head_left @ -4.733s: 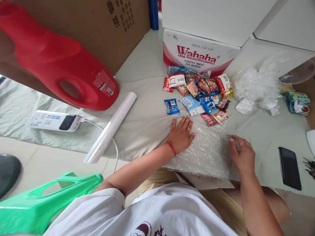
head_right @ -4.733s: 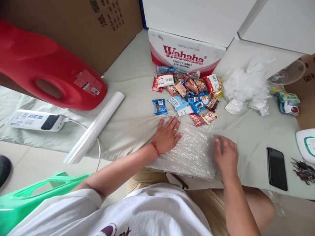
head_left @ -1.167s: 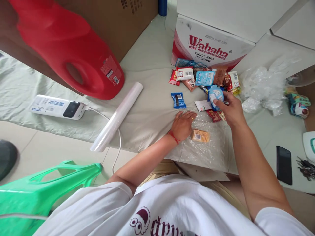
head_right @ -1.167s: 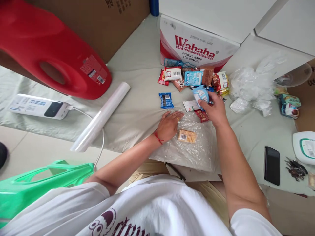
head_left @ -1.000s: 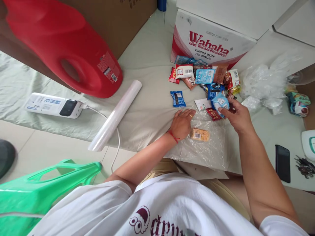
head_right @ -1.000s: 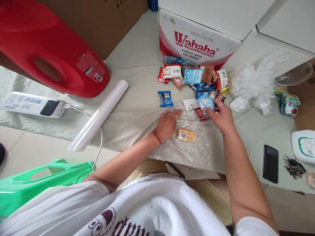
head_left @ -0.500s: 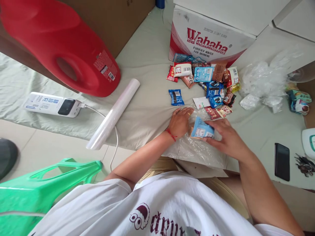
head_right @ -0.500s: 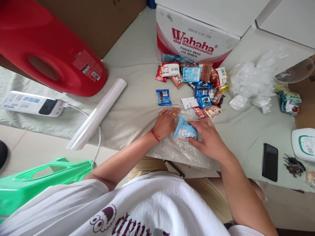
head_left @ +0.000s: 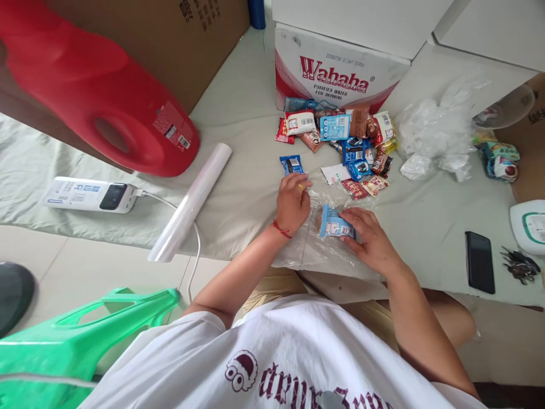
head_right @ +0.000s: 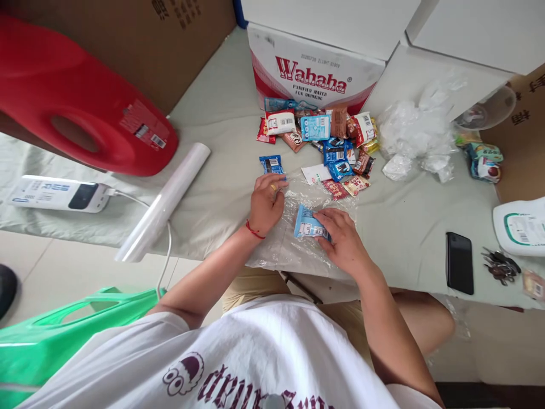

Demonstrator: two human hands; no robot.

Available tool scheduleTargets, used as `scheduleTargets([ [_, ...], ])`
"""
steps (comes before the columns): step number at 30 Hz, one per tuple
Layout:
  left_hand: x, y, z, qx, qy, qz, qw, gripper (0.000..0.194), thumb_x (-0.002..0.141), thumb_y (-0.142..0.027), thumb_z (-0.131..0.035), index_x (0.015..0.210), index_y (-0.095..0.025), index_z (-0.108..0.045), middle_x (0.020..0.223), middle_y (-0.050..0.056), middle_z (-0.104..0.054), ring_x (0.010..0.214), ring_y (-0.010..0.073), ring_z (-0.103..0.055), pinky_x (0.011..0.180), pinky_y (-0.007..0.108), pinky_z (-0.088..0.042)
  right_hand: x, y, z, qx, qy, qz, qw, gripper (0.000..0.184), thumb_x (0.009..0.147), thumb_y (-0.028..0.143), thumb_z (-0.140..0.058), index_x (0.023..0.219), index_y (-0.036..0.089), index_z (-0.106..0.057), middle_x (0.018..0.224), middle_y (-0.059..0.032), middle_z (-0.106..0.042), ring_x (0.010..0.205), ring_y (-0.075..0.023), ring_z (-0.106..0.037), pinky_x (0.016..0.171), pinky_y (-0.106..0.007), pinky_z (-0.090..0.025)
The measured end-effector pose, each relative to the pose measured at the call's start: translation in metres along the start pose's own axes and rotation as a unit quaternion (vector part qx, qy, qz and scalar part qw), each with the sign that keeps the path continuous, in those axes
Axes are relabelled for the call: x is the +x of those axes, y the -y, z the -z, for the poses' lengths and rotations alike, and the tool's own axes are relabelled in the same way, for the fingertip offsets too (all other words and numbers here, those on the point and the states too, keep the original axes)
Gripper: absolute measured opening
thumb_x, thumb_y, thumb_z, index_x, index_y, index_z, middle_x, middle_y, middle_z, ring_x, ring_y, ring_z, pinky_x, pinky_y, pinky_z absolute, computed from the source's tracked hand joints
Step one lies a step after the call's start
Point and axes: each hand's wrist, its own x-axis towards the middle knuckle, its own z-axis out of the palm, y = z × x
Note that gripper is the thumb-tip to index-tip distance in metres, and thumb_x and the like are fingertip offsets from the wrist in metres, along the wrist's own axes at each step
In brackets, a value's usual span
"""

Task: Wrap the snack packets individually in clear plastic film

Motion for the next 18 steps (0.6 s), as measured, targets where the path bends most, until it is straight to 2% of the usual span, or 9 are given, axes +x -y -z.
scheduleTargets([
  [5,-0.002,0.002,-0.002,0.058,0.014,0.025,0.998,0.032,0.088,-0.007,-0.050,0.107,-0.019,-0.074,0.135,0.010,-0.069,0.139,0.0277,-0.052,0.120,0.051,-0.043,0.001,0.002,-0.004,0.011,-0.004,-0.013,1.000,0.050,0.098,0.027,-0.060,0.148,0.031,-0.055,0.140,-0.0113,-0.060,0.130,-0.0327,-0.053,0.110,-0.057,-0.049],
  [8,-0.004,-0.002,-0.004,0.104,0.069,0.031,0.992,0.032,0.086,-0.008,-0.053,0.106,-0.018,-0.076,0.142,0.011,-0.066,0.145,0.0303,-0.049,0.119,0.053,-0.043,0.004,0.002,0.002,0.025,-0.001,-0.009,1.000,0.048,0.097,0.029,-0.061,0.145,0.030,-0.057,0.137,-0.0104,-0.063,0.128,-0.0312,-0.055,0.109,-0.054,-0.049],
  [10,-0.005,-0.006,-0.005,0.136,0.110,0.036,0.984,0.033,0.087,-0.009,-0.054,0.109,-0.018,-0.076,0.147,0.011,-0.064,0.148,0.0316,-0.047,0.118,0.055,-0.042,0.007,-0.008,0.013,0.020,-0.017,-0.018,0.999,0.047,0.096,0.033,-0.063,0.143,0.029,-0.059,0.135,-0.0099,-0.065,0.126,-0.0305,-0.058,0.109,-0.052,-0.050],
  [13,-0.006,-0.011,-0.005,0.165,0.149,0.037,0.974,0.036,0.089,-0.010,-0.053,0.116,-0.018,-0.075,0.152,0.012,-0.060,0.151,0.0310,-0.044,0.119,0.054,-0.040,0.019,-0.045,0.036,-0.063,-0.081,-0.094,0.990,0.049,0.091,0.038,-0.067,0.139,0.026,-0.063,0.130,-0.0123,-0.068,0.121,-0.0335,-0.060,0.106,-0.054,-0.050],
  [16,-0.005,-0.012,-0.004,0.176,0.161,0.037,0.970,0.037,0.090,-0.011,-0.052,0.120,-0.018,-0.073,0.154,0.011,-0.059,0.152,0.0295,-0.043,0.120,0.052,-0.038,0.035,-0.099,0.059,-0.175,-0.138,-0.204,0.953,0.051,0.085,0.037,-0.068,0.133,0.021,-0.067,0.121,-0.0159,-0.069,0.115,-0.0370,-0.060,0.104,-0.058,-0.047],
  [18,-0.005,-0.012,-0.003,0.180,0.163,0.039,0.969,0.037,0.091,-0.011,-0.052,0.121,-0.018,-0.073,0.154,0.011,-0.059,0.152,0.0288,-0.043,0.120,0.052,-0.037,0.048,-0.128,0.070,-0.224,-0.135,-0.266,0.928,0.051,0.084,0.036,-0.067,0.132,0.018,-0.068,0.118,-0.0181,-0.069,0.114,-0.0377,-0.060,0.104,-0.059,-0.045],
])
